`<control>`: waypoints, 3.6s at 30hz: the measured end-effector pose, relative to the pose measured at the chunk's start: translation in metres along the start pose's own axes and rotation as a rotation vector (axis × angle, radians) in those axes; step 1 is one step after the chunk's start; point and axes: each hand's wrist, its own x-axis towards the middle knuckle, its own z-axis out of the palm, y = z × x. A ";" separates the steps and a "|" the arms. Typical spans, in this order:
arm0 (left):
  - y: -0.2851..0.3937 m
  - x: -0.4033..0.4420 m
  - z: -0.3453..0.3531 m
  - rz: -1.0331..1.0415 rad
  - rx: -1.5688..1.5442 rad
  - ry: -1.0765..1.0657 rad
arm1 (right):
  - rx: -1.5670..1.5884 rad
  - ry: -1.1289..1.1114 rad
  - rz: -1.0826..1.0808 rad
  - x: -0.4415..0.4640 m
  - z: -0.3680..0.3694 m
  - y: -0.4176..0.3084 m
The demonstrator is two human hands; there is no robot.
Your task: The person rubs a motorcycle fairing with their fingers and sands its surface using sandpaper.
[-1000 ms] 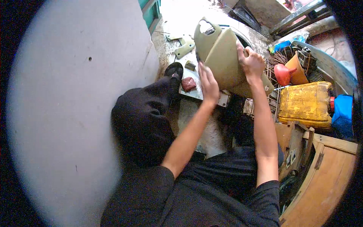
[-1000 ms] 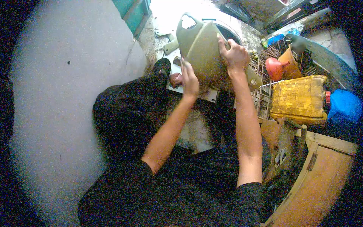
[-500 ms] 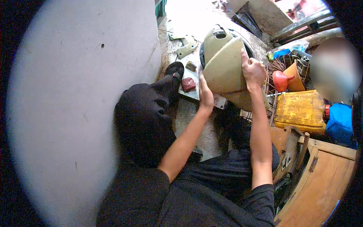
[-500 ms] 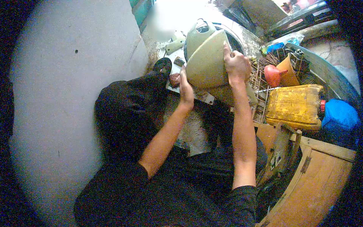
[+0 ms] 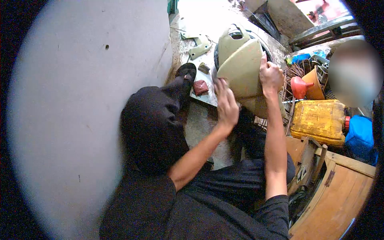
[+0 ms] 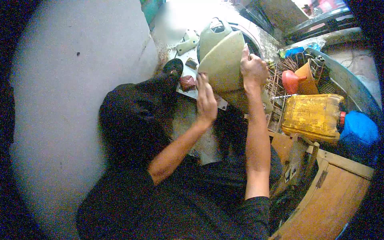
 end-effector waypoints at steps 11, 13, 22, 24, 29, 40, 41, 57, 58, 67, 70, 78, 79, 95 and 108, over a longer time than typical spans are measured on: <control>-0.013 0.047 -0.005 -0.202 -0.075 -0.119 | 0.018 -0.031 0.016 -0.004 -0.001 0.003; -0.012 0.061 -0.005 -0.271 -0.137 -0.182 | 0.006 -0.022 0.032 -0.010 0.002 0.005; 0.008 0.039 -0.002 -0.131 0.102 -0.034 | 0.013 0.005 0.031 -0.005 0.002 0.003; -0.003 0.034 -0.006 -0.121 0.085 -0.074 | 0.020 0.013 -0.001 -0.002 0.003 0.001; 0.014 0.048 -0.004 -0.162 0.092 -0.141 | 0.027 0.007 -0.018 -0.006 -0.001 0.002; 0.023 0.088 -0.028 -0.569 -0.085 -0.285 | 0.001 0.008 -0.013 -0.011 0.003 0.009; 0.021 0.087 -0.020 -0.496 -0.099 -0.269 | 0.005 0.018 -0.002 -0.011 0.002 0.011; -0.001 0.044 -0.011 -0.145 0.035 -0.126 | 0.025 0.081 -0.097 -0.005 0.006 0.010; 0.011 0.035 -0.018 -0.175 -0.010 -0.098 | 0.032 0.076 -0.100 -0.009 0.004 0.007; -0.019 0.026 -0.023 -0.394 -0.308 0.071 | 0.010 0.059 -0.059 -0.010 0.001 0.005; -0.017 0.035 -0.022 -0.298 -0.311 0.127 | -0.004 0.048 -0.044 -0.009 0.004 0.007; -0.007 0.034 -0.025 -0.194 -0.054 0.074 | -0.007 0.110 -0.063 -0.004 0.011 0.010; 0.002 0.048 -0.031 -0.349 -0.091 -0.044 | -0.009 0.124 -0.083 -0.006 0.012 0.010; 0.005 0.073 -0.021 -0.568 -0.150 -0.222 | -0.038 0.120 -0.004 -0.012 0.010 0.013; 0.021 0.055 -0.032 -0.356 -0.014 -0.014 | -0.001 0.068 -0.071 -0.008 0.007 0.007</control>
